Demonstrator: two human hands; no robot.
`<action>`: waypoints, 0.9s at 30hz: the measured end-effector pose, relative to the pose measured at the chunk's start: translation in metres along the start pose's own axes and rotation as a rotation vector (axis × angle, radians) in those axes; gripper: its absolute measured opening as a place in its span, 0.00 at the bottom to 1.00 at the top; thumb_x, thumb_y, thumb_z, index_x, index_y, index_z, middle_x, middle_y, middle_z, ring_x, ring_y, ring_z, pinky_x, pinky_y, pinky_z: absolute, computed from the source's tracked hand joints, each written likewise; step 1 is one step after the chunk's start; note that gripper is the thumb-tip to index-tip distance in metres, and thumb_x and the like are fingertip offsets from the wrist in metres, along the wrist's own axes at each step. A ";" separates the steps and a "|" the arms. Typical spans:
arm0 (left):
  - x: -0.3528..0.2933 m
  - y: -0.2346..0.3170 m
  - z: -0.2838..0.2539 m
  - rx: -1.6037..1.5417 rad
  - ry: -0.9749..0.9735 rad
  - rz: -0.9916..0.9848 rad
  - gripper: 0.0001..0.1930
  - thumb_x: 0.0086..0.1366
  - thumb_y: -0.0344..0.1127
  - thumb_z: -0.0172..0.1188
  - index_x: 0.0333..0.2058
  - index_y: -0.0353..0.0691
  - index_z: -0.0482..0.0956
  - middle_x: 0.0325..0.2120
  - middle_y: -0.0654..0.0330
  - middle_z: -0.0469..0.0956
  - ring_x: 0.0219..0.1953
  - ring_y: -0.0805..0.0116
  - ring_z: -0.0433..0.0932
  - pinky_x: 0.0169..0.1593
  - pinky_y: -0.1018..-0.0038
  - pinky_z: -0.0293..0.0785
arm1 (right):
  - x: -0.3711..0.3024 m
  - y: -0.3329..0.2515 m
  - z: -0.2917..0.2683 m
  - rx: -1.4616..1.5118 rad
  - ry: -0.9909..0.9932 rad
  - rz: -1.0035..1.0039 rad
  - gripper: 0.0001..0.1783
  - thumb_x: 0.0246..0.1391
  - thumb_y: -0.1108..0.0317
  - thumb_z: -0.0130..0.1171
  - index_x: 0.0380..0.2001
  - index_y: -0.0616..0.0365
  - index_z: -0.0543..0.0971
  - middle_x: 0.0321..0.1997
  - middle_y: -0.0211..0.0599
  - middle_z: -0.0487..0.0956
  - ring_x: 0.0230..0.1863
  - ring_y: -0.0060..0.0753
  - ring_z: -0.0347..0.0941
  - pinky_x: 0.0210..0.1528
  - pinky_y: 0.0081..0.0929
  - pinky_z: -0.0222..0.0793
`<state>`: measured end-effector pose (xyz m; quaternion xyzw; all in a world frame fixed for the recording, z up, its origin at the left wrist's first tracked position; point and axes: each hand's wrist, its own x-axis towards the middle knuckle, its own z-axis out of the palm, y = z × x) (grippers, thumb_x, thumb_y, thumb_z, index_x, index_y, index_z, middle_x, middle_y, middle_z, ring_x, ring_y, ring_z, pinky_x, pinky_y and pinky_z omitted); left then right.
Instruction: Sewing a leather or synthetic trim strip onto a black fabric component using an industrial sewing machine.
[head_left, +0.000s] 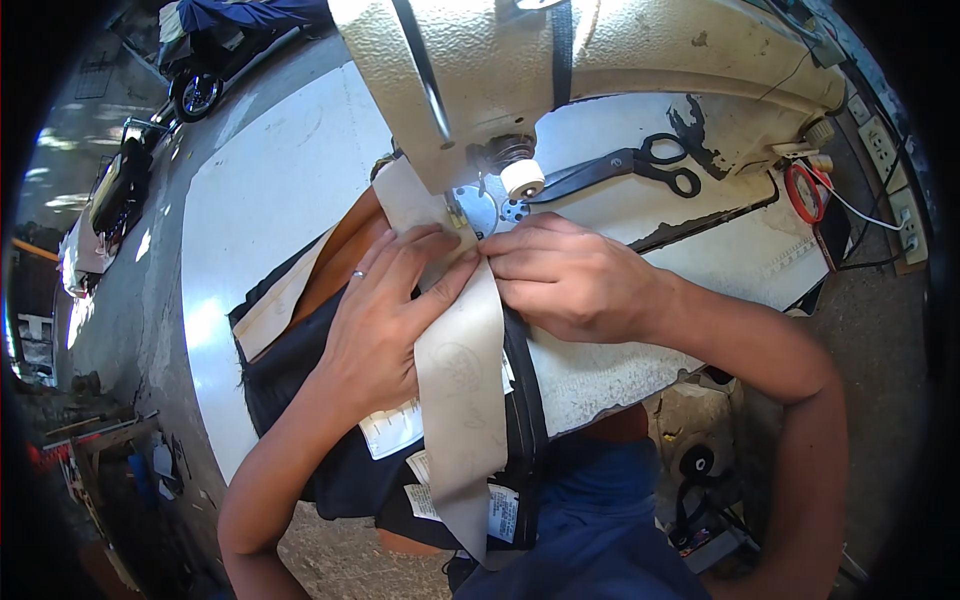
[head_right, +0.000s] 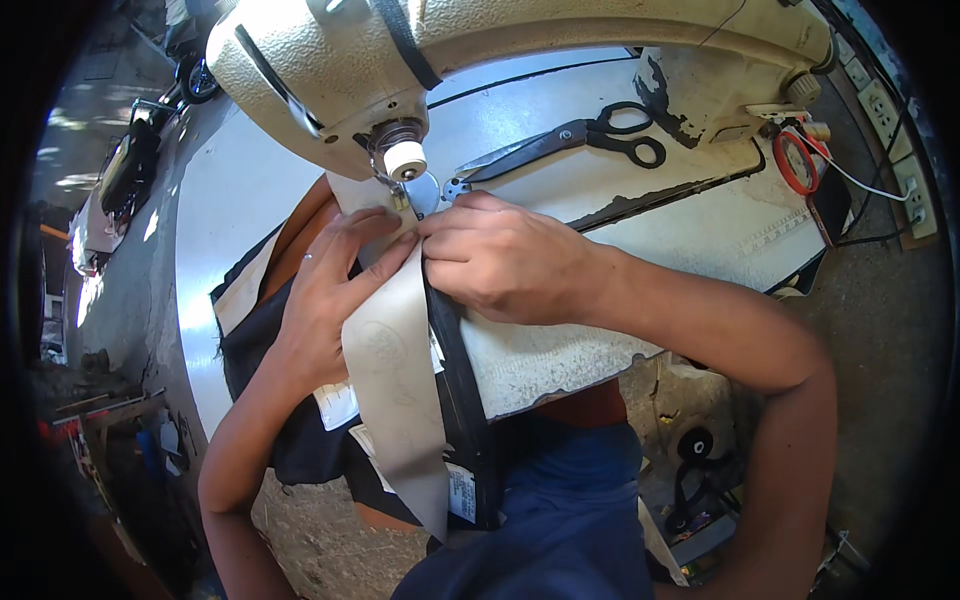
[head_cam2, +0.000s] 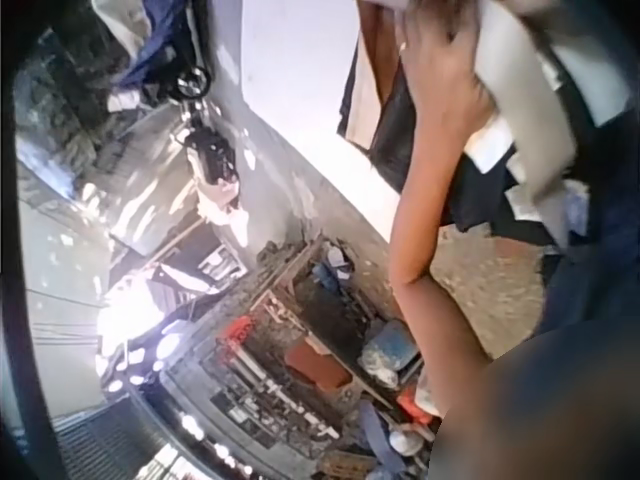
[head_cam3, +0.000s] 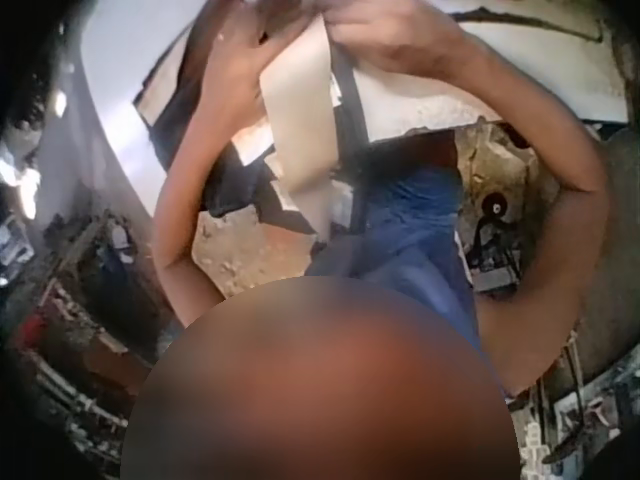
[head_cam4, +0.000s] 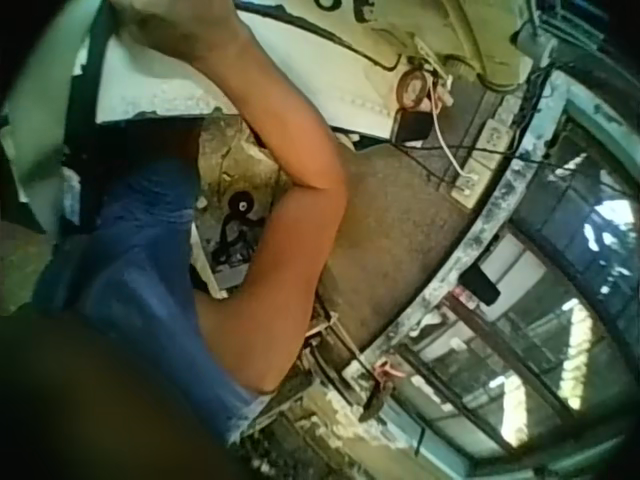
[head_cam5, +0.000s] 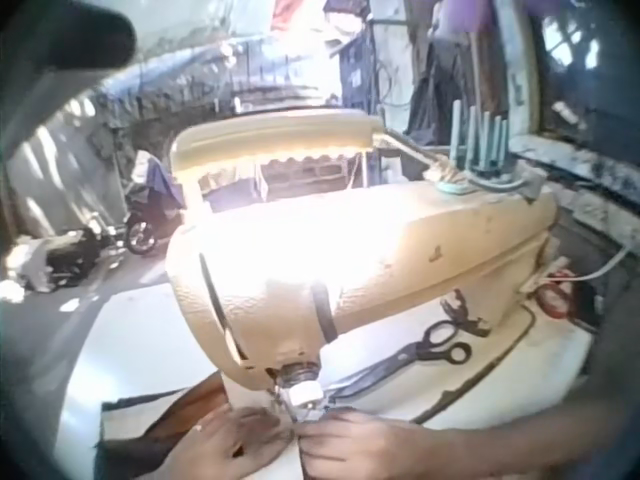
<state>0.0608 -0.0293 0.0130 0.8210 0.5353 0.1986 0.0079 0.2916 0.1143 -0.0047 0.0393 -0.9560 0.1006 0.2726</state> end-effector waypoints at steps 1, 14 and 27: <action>0.001 -0.001 0.000 0.000 0.000 -0.001 0.31 0.68 0.42 0.69 0.68 0.42 0.79 0.64 0.50 0.73 0.69 0.47 0.71 0.72 0.53 0.67 | 0.001 0.000 0.001 0.001 -0.001 -0.001 0.07 0.55 0.75 0.68 0.38 0.61 0.83 0.50 0.41 0.84 0.60 0.44 0.81 0.62 0.41 0.75; -0.006 0.011 -0.015 -0.249 -0.049 -0.219 0.29 0.68 0.40 0.67 0.68 0.43 0.81 0.65 0.50 0.74 0.67 0.49 0.71 0.69 0.50 0.63 | -0.004 -0.015 -0.013 0.023 -0.057 0.066 0.15 0.49 0.75 0.71 0.42 0.61 0.85 0.55 0.41 0.83 0.59 0.48 0.80 0.60 0.42 0.78; -0.010 0.025 -0.006 0.099 -0.044 -0.115 0.31 0.68 0.42 0.68 0.69 0.45 0.79 0.66 0.51 0.76 0.68 0.50 0.72 0.70 0.47 0.62 | -0.008 -0.014 0.001 0.092 0.101 -0.014 0.12 0.52 0.75 0.71 0.40 0.64 0.84 0.56 0.42 0.85 0.54 0.47 0.83 0.56 0.40 0.82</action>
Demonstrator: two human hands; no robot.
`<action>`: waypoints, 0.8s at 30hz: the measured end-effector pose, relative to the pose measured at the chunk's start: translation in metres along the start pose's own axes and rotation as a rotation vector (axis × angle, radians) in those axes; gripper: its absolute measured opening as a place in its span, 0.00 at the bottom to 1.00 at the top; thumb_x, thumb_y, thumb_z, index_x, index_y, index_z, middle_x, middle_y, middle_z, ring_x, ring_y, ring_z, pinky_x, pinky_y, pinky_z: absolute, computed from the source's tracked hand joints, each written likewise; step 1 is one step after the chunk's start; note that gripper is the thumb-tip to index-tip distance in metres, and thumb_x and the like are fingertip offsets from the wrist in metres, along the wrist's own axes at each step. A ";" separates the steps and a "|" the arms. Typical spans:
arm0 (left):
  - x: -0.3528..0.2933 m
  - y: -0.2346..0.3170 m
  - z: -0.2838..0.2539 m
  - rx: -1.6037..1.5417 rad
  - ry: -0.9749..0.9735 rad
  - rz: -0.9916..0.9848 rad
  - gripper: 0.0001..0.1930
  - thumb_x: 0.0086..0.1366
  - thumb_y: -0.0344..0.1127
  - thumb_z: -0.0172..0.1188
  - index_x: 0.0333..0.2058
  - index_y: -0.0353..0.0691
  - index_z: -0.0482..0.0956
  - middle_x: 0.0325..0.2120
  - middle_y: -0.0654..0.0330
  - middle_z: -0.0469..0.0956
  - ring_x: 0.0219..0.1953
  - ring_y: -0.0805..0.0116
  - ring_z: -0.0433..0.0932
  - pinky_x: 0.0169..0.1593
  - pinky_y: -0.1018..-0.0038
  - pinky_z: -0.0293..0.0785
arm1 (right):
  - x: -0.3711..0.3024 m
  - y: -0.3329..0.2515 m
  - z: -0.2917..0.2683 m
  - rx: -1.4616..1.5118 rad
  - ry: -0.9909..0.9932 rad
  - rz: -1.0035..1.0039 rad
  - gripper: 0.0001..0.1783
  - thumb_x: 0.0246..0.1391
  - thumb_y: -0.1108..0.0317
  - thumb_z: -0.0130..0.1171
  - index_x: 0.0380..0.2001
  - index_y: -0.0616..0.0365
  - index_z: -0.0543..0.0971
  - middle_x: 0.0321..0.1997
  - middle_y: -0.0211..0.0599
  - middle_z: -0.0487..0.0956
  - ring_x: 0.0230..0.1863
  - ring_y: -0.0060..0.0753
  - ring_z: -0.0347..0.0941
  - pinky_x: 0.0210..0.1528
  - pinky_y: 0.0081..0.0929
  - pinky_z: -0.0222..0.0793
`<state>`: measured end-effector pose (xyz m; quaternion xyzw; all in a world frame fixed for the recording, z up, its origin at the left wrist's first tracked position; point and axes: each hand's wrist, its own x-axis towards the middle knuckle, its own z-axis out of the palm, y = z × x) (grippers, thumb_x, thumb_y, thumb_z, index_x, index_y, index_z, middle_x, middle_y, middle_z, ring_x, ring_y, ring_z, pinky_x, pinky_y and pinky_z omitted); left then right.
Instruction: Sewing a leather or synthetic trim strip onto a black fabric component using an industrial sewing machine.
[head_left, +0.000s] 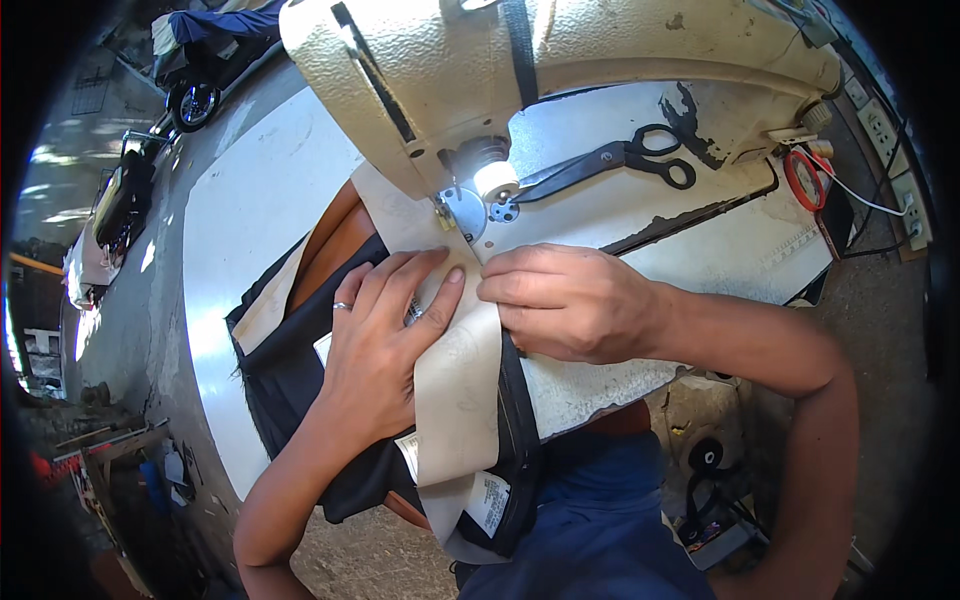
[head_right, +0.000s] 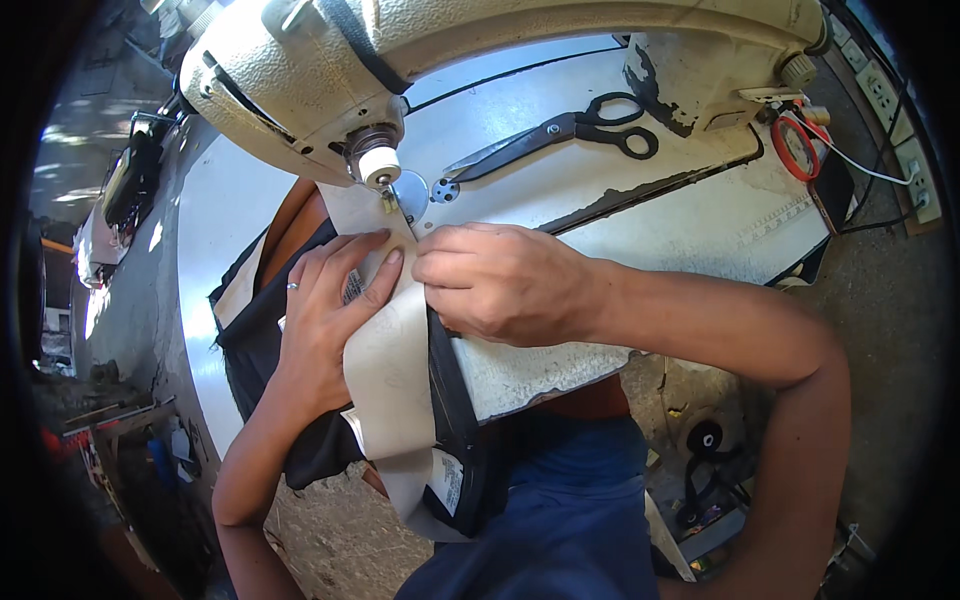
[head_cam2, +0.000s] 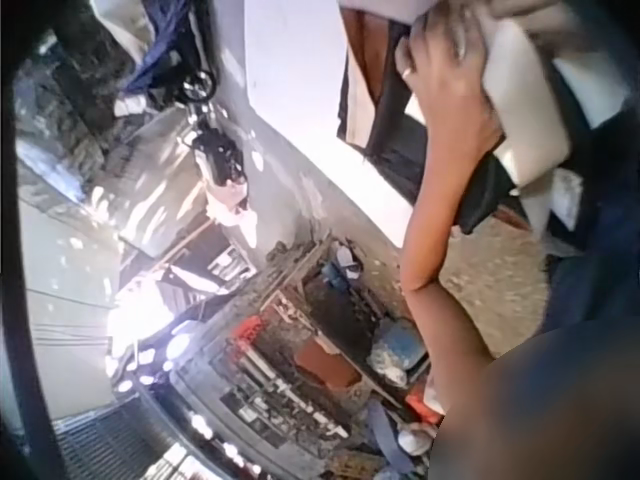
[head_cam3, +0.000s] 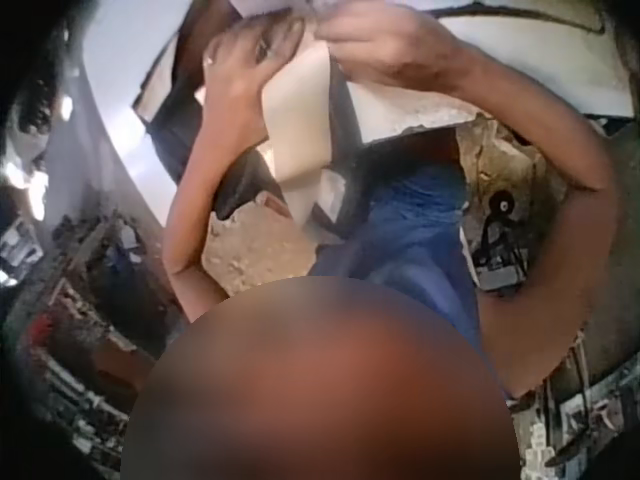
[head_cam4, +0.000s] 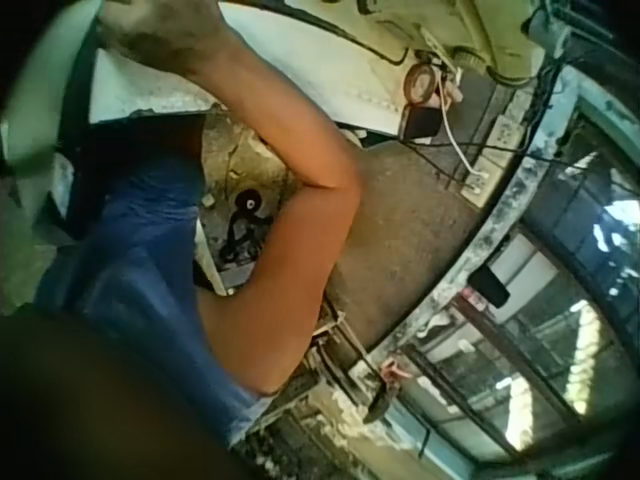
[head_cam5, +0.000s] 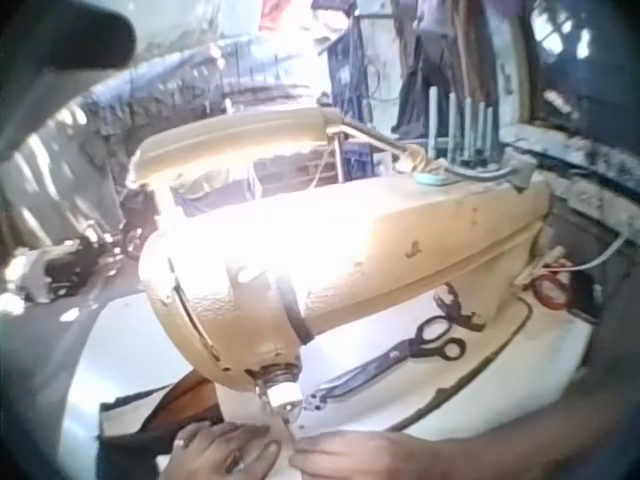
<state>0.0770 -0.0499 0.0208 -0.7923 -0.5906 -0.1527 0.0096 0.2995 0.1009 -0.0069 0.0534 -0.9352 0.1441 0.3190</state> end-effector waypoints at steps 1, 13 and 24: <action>0.000 -0.002 0.000 -0.019 0.003 0.009 0.31 0.68 0.44 0.69 0.69 0.45 0.79 0.67 0.52 0.76 0.69 0.51 0.72 0.71 0.47 0.62 | -0.001 0.000 0.001 -0.019 -0.007 -0.013 0.11 0.52 0.75 0.70 0.39 0.64 0.84 0.55 0.42 0.85 0.54 0.47 0.83 0.57 0.40 0.82; 0.006 -0.008 -0.002 0.013 -0.036 -0.040 0.34 0.65 0.50 0.69 0.69 0.47 0.80 0.69 0.59 0.76 0.73 0.54 0.71 0.75 0.44 0.59 | 0.006 0.004 -0.003 -0.123 -0.092 -0.029 0.09 0.54 0.74 0.70 0.37 0.64 0.82 0.52 0.42 0.87 0.58 0.44 0.84 0.64 0.40 0.80; 0.016 -0.035 0.006 0.118 0.022 -0.032 0.37 0.66 0.56 0.69 0.70 0.47 0.78 0.70 0.61 0.75 0.73 0.55 0.71 0.72 0.37 0.63 | 0.016 0.019 0.005 -0.078 -0.089 0.092 0.09 0.53 0.74 0.71 0.37 0.62 0.84 0.56 0.42 0.87 0.60 0.44 0.83 0.66 0.40 0.80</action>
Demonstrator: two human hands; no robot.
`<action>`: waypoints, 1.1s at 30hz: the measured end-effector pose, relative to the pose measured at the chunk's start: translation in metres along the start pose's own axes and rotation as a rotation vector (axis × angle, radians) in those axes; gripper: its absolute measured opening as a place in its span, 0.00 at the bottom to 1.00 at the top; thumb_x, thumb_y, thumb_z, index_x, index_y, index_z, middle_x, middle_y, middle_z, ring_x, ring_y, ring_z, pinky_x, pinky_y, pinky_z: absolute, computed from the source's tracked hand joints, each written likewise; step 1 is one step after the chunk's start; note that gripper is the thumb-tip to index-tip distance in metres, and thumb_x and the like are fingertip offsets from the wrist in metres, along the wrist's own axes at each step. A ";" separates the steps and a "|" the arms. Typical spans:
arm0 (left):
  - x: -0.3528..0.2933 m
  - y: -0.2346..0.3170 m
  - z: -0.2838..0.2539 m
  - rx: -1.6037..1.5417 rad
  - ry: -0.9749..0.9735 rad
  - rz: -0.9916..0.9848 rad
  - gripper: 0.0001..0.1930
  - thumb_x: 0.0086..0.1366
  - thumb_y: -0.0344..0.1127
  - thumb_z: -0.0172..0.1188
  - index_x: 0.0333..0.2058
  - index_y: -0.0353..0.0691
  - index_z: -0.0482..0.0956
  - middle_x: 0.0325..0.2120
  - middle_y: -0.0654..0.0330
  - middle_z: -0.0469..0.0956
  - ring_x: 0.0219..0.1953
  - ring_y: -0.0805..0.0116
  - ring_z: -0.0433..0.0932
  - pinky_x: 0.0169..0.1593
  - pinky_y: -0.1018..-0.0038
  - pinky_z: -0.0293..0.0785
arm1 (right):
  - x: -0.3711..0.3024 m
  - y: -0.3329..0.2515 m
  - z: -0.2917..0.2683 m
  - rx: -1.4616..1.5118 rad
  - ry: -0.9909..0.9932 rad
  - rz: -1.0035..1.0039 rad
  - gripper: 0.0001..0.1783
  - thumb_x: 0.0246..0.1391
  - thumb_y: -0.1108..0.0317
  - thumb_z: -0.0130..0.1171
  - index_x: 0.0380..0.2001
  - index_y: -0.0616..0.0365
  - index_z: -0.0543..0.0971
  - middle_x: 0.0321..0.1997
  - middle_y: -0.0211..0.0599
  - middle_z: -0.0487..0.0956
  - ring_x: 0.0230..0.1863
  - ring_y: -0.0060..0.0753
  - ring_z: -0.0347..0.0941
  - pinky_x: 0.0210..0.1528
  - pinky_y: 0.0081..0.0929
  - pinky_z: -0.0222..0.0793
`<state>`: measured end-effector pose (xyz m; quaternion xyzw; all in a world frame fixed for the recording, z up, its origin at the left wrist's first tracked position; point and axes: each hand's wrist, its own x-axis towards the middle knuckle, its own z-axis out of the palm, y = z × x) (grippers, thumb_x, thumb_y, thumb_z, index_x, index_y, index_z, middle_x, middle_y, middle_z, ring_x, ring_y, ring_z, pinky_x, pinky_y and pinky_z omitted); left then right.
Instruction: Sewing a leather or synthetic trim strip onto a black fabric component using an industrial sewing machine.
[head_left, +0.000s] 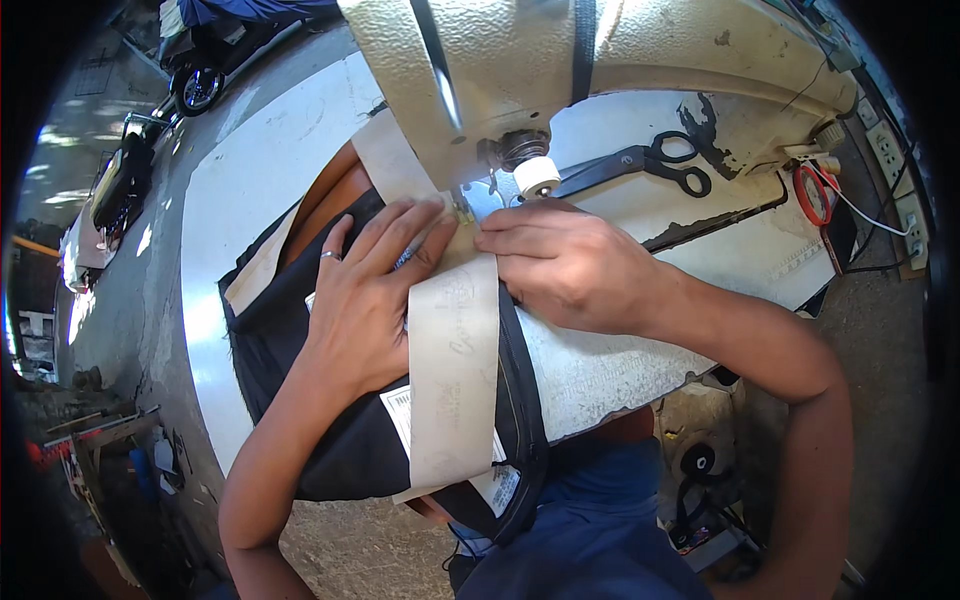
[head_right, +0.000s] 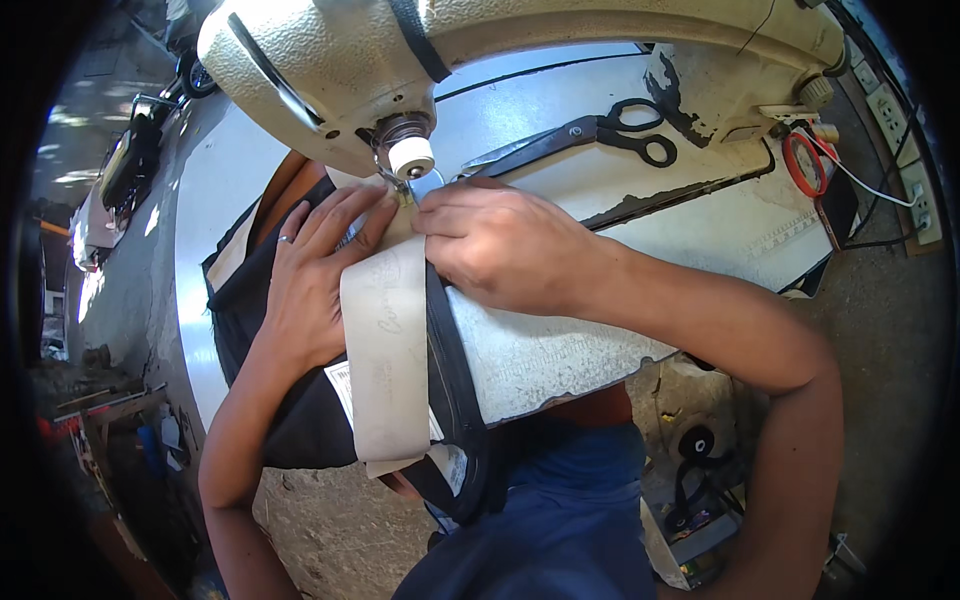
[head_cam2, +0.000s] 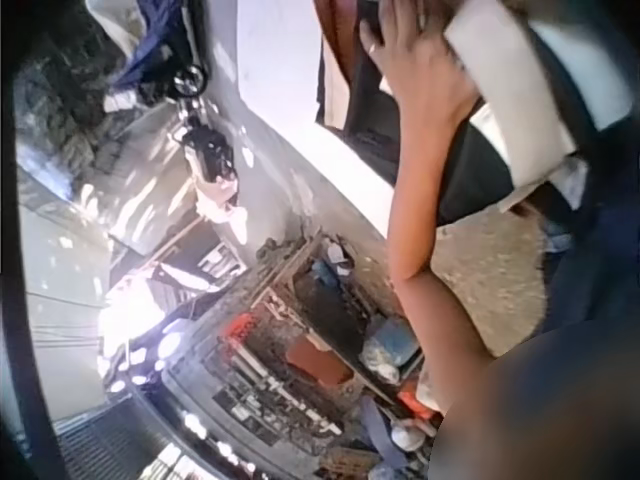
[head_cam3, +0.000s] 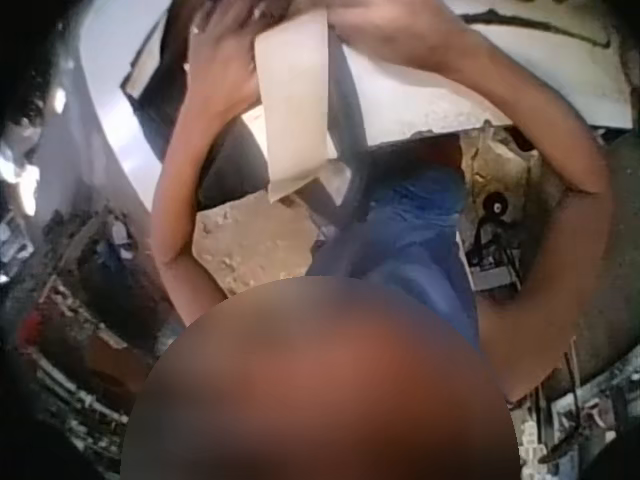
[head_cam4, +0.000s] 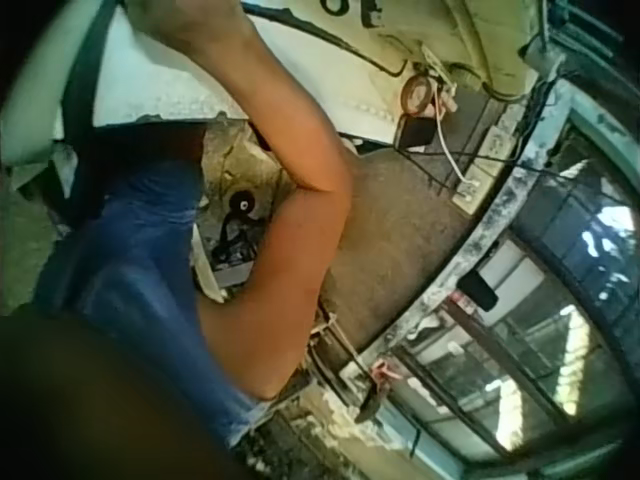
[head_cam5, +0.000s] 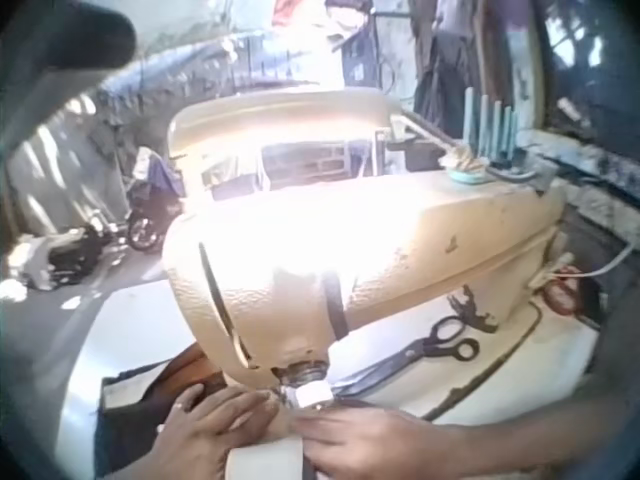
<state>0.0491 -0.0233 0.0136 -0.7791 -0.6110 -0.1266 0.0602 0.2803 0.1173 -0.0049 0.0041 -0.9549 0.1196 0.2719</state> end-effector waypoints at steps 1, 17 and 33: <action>0.003 -0.002 0.000 0.021 -0.003 0.009 0.37 0.66 0.55 0.69 0.70 0.47 0.78 0.70 0.61 0.75 0.72 0.55 0.71 0.72 0.38 0.63 | 0.001 0.000 -0.001 -0.017 0.006 0.005 0.09 0.52 0.74 0.71 0.37 0.62 0.84 0.56 0.42 0.87 0.59 0.43 0.83 0.65 0.40 0.80; -0.022 0.024 -0.015 -0.396 -0.003 0.089 0.24 0.66 0.40 0.71 0.60 0.44 0.87 0.59 0.55 0.83 0.64 0.55 0.79 0.70 0.54 0.69 | -0.014 -0.025 -0.009 0.026 0.022 -0.053 0.07 0.53 0.73 0.70 0.35 0.64 0.84 0.49 0.42 0.84 0.47 0.40 0.78 0.51 0.37 0.79; -0.025 0.027 -0.007 -0.271 0.013 0.128 0.31 0.66 0.42 0.70 0.68 0.41 0.80 0.64 0.53 0.80 0.64 0.54 0.77 0.65 0.59 0.73 | -0.017 -0.024 -0.010 -0.002 0.019 -0.128 0.06 0.60 0.73 0.64 0.35 0.66 0.83 0.52 0.46 0.86 0.50 0.45 0.84 0.54 0.39 0.81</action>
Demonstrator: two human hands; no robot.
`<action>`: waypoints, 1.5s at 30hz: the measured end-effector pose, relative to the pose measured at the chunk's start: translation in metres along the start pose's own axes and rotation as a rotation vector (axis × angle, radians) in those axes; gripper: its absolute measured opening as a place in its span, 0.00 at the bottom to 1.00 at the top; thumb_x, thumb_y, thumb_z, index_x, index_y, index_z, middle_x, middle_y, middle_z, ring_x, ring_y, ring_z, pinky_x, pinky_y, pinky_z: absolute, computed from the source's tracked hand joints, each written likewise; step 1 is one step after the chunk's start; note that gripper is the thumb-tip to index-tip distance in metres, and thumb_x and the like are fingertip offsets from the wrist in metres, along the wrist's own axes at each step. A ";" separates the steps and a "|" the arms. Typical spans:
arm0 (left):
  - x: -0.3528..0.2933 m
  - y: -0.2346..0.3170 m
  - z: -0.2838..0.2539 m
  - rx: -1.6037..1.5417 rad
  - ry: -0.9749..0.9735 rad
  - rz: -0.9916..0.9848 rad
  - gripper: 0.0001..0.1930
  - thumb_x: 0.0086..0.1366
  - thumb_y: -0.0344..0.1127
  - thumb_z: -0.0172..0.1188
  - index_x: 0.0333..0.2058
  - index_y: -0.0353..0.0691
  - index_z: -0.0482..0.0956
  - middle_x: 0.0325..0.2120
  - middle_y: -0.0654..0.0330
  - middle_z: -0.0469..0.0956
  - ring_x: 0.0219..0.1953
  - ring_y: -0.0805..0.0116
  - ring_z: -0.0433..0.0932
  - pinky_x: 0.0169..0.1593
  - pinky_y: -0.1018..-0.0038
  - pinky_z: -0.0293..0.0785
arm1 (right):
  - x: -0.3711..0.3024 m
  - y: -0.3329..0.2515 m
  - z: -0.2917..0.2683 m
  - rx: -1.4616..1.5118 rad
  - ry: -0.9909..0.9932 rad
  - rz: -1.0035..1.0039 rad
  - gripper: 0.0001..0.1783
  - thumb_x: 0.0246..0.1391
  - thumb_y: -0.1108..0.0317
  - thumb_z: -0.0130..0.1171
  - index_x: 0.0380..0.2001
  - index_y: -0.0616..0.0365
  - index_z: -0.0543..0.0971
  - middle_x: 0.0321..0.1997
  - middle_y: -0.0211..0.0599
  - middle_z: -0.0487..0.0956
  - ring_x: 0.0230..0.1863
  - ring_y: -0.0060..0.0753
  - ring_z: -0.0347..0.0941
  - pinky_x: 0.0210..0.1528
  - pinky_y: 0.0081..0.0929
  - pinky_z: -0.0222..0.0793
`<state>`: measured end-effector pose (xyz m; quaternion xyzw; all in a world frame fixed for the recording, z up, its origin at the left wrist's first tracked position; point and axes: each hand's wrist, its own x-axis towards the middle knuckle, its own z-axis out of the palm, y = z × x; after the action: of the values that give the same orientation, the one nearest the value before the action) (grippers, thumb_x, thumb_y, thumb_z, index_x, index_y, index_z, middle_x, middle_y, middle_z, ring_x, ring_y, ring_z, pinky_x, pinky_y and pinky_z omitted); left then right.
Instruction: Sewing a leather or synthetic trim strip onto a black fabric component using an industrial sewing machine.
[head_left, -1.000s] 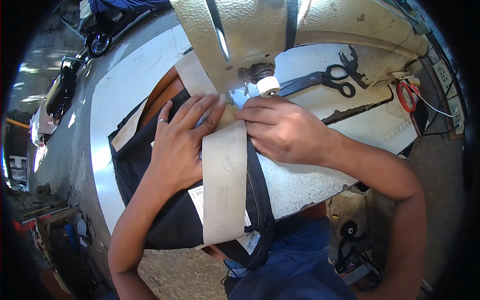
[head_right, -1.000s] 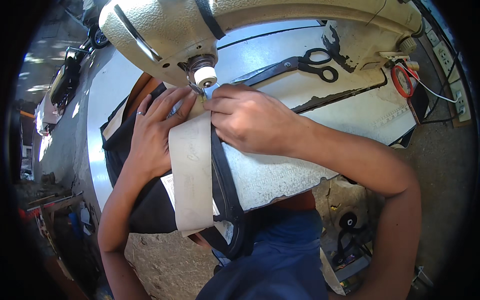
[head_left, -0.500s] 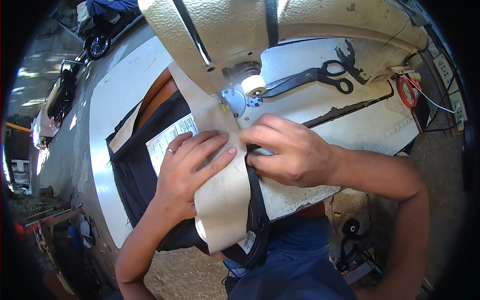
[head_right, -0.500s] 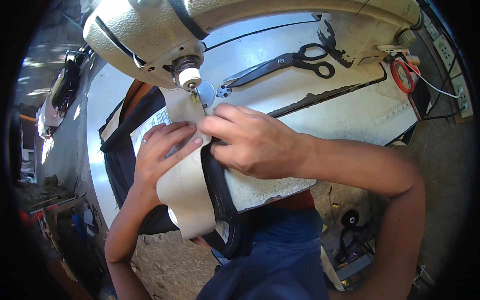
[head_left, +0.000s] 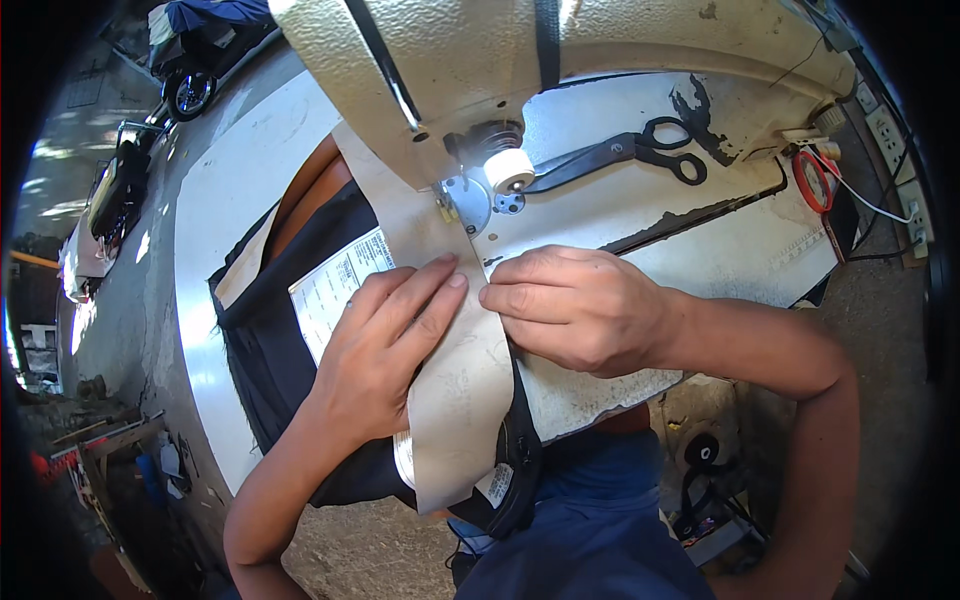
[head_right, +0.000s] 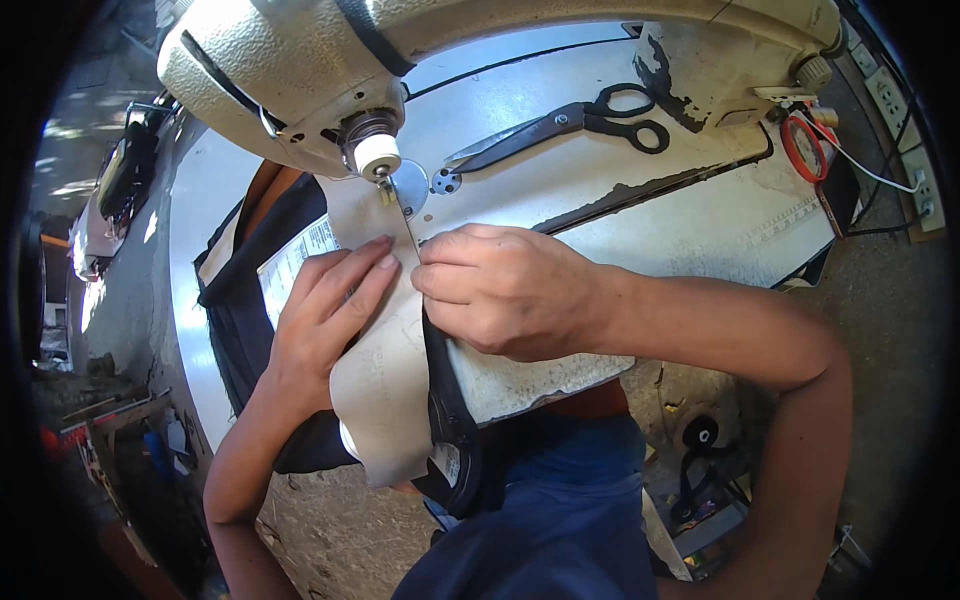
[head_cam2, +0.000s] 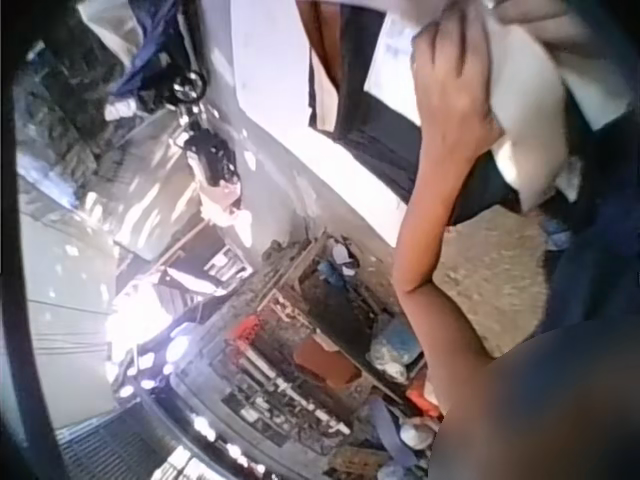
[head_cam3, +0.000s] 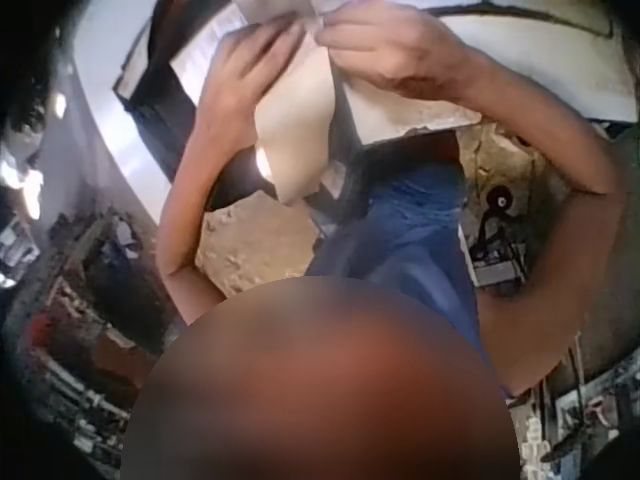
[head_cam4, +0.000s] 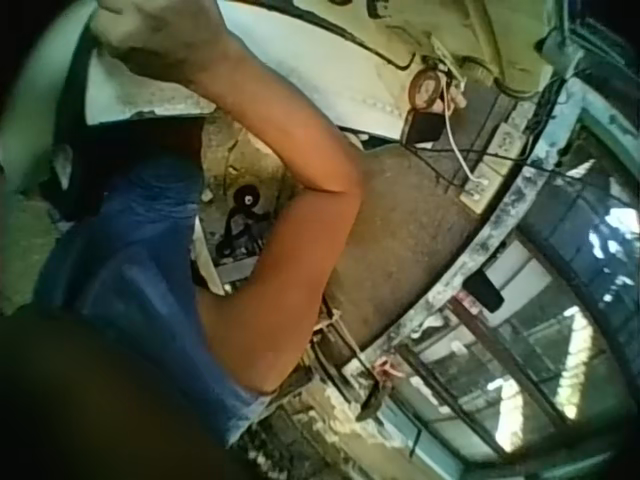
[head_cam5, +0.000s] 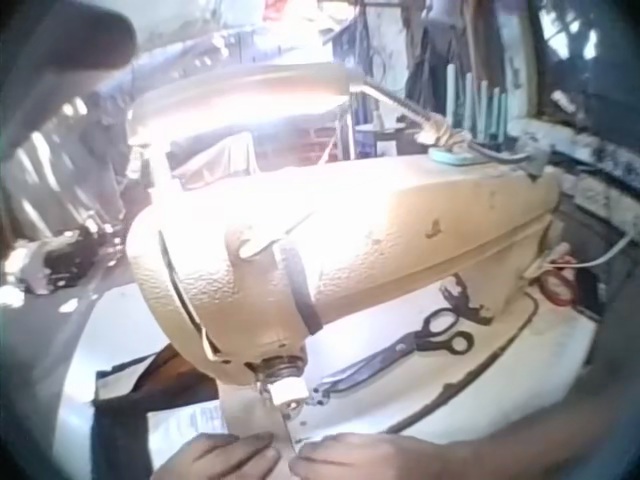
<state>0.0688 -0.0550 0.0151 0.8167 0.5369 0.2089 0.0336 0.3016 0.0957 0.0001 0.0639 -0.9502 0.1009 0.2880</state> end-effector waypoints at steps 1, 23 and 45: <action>0.001 0.001 0.000 -0.013 -0.010 -0.028 0.32 0.66 0.42 0.70 0.68 0.41 0.80 0.65 0.53 0.79 0.64 0.54 0.76 0.66 0.59 0.73 | 0.000 0.000 0.000 -0.012 -0.011 -0.001 0.06 0.60 0.72 0.64 0.35 0.65 0.83 0.52 0.45 0.86 0.50 0.45 0.84 0.54 0.40 0.81; 0.026 -0.033 -0.001 0.249 0.022 -0.049 0.34 0.61 0.50 0.72 0.65 0.44 0.84 0.64 0.59 0.82 0.69 0.56 0.76 0.72 0.47 0.64 | 0.017 0.023 0.004 -0.155 -0.026 0.129 0.08 0.56 0.72 0.70 0.39 0.60 0.85 0.54 0.41 0.86 0.55 0.41 0.83 0.59 0.37 0.80; -0.002 0.022 -0.002 0.113 -0.116 -0.035 0.32 0.68 0.36 0.66 0.70 0.37 0.75 0.71 0.50 0.73 0.72 0.48 0.72 0.76 0.48 0.64 | 0.000 -0.005 0.003 0.033 0.089 0.024 0.03 0.57 0.74 0.66 0.33 0.62 0.83 0.47 0.43 0.86 0.45 0.43 0.81 0.49 0.37 0.78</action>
<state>0.0862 -0.0659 0.0225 0.8185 0.5591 0.1300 0.0224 0.3007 0.0902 -0.0013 0.0528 -0.9353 0.1230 0.3275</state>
